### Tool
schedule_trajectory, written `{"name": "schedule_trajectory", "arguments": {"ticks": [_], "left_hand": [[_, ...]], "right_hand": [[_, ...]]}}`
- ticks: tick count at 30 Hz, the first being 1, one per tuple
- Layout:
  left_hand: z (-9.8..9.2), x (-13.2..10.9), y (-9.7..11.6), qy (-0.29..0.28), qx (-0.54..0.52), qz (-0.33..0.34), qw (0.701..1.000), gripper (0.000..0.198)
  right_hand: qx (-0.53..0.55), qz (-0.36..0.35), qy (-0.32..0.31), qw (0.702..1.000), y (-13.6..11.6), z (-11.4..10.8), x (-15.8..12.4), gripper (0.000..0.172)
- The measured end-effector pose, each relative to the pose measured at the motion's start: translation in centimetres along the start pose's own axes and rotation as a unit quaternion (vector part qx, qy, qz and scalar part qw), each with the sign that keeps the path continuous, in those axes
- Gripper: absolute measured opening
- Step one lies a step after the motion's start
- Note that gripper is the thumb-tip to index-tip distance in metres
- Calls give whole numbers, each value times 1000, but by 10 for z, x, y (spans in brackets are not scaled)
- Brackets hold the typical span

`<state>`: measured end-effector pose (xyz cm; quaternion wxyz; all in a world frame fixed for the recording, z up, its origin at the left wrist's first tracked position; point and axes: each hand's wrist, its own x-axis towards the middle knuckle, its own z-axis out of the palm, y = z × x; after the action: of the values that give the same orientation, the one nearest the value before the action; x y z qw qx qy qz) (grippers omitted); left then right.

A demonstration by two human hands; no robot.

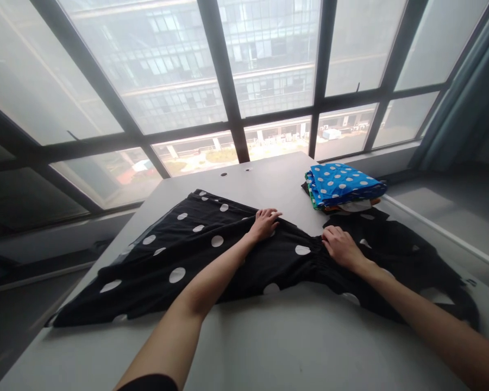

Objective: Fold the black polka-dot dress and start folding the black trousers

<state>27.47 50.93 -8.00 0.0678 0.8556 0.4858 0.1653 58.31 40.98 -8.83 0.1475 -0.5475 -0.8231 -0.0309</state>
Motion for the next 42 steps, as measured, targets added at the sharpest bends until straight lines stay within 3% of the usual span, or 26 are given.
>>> {"name": "schedule_trajectory", "arguments": {"ticks": [3, 5, 7, 9, 13, 16, 22, 30, 32, 35, 37, 39, 42], "left_hand": [[-1, -18, -3, 95, 52, -13, 994, 47], [-7, -29, -8, 111, 72, -10, 991, 50], [-15, -38, -16, 88, 72, -49, 992, 48], [-21, -47, -32, 52, 66, -130, 988, 45], [-32, -65, -81, 6, 68, -261, 963, 49], [-39, -76, -118, -27, 69, -298, 952, 53], [-45, -81, -166, -68, 71, -304, 948, 60], [-51, -54, -214, -22, 86, -274, 958, 57], [-59, -45, -227, -5, 86, -252, 964, 52], [-68, -29, -241, 6, 79, -217, 973, 36], [-72, -18, -246, 7, 70, -194, 979, 23], [-76, -9, -248, 6, 57, -171, 984, 14], [-84, -2, -248, 13, 37, -148, 988, 6]], "right_hand": [[9, 34, 81, 996, -21, -8, -6, 33], [24, 28, 109, 993, -44, -15, -8, 37], [52, -13, 90, 994, -67, -15, -7, 39], [69, -48, 45, 995, -85, -8, -5, 43], [48, -87, -51, 994, -100, 19, -8, 54], [30, -126, -82, 988, -93, 31, -20, 55], [19, -195, -53, 979, -72, 31, -56, 59], [58, -191, -43, 979, -70, 22, -63, 56], [89, -162, -27, 982, -65, 14, -55, 48], [124, -53, 18, 991, -46, 1, -36, 38], [132, 2, 9, 991, -27, -5, -25, 32], [134, 11, -30, 990, -10, -8, -19, 26], [123, -31, -64, 990, 5, -11, -20, 19]]}}
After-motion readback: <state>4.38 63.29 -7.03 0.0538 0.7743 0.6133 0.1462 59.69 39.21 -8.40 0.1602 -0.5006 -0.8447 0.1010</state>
